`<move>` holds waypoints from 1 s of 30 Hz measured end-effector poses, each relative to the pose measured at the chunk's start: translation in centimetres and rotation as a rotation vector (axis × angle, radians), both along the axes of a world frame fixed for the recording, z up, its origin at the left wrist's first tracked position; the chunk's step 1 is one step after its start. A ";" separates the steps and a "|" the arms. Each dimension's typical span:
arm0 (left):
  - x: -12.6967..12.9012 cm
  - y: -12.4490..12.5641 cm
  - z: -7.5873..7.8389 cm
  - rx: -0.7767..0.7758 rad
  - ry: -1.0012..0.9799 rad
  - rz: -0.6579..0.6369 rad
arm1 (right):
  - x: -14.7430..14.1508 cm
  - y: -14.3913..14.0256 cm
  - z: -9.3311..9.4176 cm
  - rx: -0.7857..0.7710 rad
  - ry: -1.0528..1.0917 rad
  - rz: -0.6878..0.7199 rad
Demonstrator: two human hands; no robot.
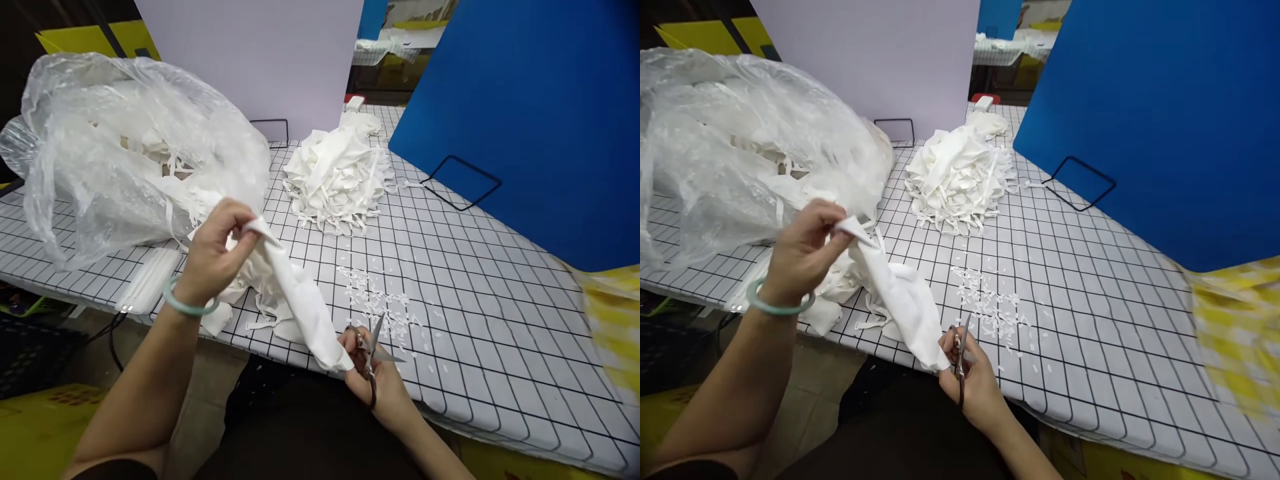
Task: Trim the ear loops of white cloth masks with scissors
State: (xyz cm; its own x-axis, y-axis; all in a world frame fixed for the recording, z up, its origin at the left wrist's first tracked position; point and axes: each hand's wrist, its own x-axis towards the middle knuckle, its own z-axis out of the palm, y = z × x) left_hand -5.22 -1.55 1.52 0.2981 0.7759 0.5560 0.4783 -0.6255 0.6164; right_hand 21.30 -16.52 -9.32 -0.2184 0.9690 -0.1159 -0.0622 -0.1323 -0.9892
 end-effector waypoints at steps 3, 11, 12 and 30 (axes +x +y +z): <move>-1.9 -4.8 -1.3 -0.273 0.256 -0.139 | 0.2 -0.1 -0.9 -0.032 -0.082 -0.019; -3.7 -8.1 -3.6 -0.347 0.487 0.019 | 0.5 0.5 -0.6 0.135 -0.070 -0.056; -3.2 -7.3 -3.9 -0.254 0.485 0.033 | 0.2 0.8 -0.4 0.164 -0.044 -0.111; 1.5 1.4 -3.2 -0.041 0.523 -0.164 | -4.4 3.6 1.0 0.079 0.058 -0.137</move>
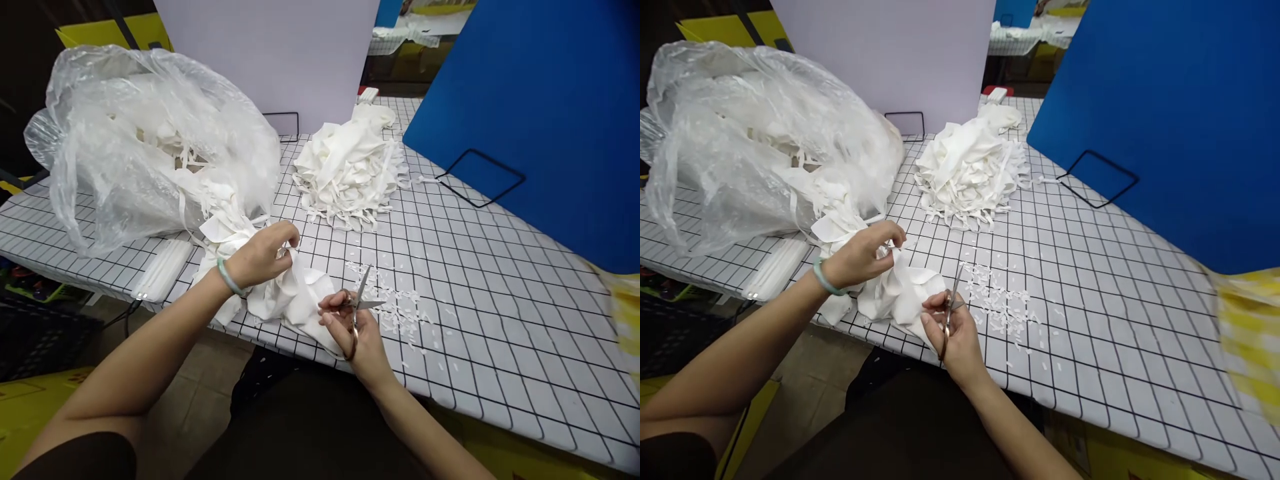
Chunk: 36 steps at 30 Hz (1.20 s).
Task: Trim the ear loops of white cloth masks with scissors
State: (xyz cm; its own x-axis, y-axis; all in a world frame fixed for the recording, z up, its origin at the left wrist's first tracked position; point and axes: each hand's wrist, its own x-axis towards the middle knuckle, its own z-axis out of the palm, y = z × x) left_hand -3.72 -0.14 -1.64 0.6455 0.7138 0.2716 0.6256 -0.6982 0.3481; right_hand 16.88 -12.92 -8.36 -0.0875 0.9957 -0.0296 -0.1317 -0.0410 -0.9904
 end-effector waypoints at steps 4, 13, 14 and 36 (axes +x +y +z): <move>0.8 -2.3 2.6 0.085 -0.206 -0.006 | -1.9 1.9 1.3 0.186 -0.026 -0.118; -2.2 -3.9 4.2 0.280 0.238 0.089 | -2.2 3.8 1.1 0.093 0.005 -0.166; -2.5 -4.2 4.0 0.239 0.225 0.083 | -1.6 3.4 0.8 0.091 -0.013 -0.182; 1.1 -12.8 2.1 -0.997 -0.469 -0.035 | 0.6 3.7 0.6 0.173 -0.171 0.217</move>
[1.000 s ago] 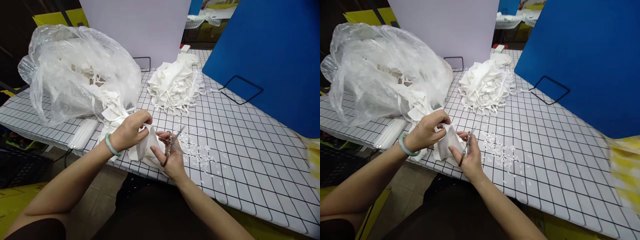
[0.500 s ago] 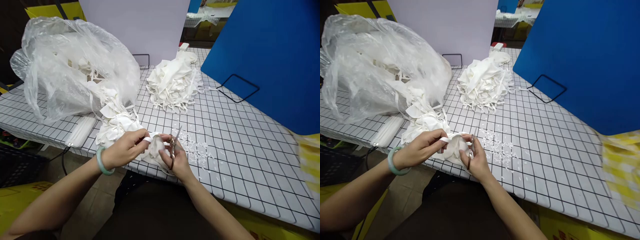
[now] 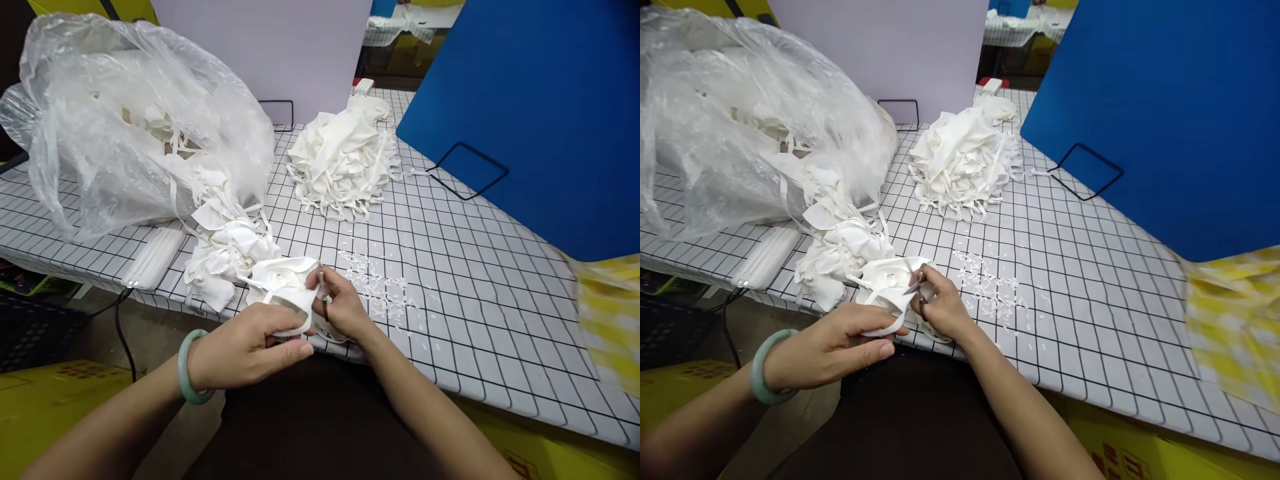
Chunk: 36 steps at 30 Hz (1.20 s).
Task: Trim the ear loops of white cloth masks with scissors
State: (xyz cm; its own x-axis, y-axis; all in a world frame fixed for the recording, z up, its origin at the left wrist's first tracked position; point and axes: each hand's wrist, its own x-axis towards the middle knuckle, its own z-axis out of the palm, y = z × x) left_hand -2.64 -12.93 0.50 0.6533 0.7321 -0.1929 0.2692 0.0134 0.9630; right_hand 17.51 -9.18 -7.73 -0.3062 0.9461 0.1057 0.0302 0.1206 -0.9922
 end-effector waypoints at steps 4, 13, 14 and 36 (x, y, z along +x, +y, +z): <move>1.4 -0.5 -2.9 -0.638 -0.329 0.059 | -0.4 0.0 -0.1 0.021 0.228 -0.129; 3.4 0.0 -3.5 -0.793 -0.519 0.295 | 0.8 0.2 1.0 0.064 0.167 -0.206; 3.3 0.1 -3.4 -0.792 -0.484 0.281 | 0.9 0.1 1.0 0.071 0.169 -0.225; 5.0 1.5 -3.6 0.144 -0.435 0.540 | 0.4 -3.4 2.6 -0.006 -0.098 0.009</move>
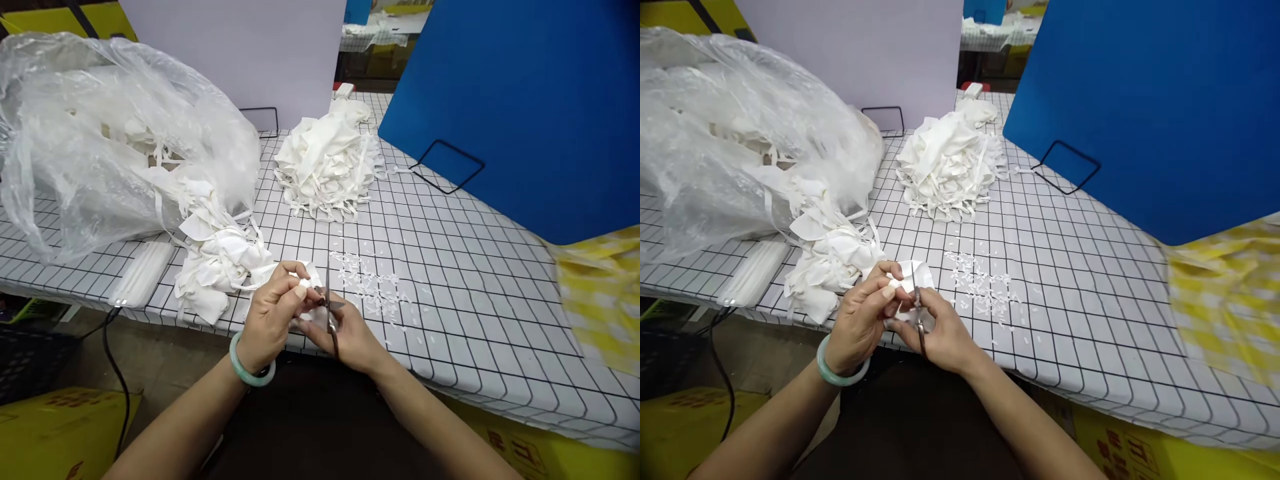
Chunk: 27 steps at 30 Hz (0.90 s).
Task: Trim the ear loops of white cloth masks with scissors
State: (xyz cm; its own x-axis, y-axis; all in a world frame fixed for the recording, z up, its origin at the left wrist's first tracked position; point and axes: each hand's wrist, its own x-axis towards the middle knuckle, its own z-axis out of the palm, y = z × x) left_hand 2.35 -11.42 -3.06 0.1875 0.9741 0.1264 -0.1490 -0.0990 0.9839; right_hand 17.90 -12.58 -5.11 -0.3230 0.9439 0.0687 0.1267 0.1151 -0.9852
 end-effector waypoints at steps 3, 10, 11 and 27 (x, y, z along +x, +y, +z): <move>0.1 -0.1 -0.2 0.146 0.113 -0.024 | 2.6 -0.1 1.2 0.150 -0.290 -0.030; 0.7 -0.1 -0.9 0.303 0.182 -0.125 | 5.1 -0.7 2.1 0.288 -0.546 0.005; 0.8 -0.1 -1.0 0.299 0.178 -0.132 | 5.2 -0.8 2.0 0.297 -0.547 0.001; 1.1 -0.1 -1.6 0.254 0.159 -0.159 | 5.5 -0.8 1.7 0.311 -0.539 -0.015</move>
State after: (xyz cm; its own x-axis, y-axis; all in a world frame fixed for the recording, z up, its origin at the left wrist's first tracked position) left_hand 3.43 -11.47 -4.67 0.3711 0.8722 0.3187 -0.0286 -0.3323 0.9427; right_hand 23.37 -13.34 -3.42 -0.3753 0.9108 0.1721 0.6008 0.3804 -0.7031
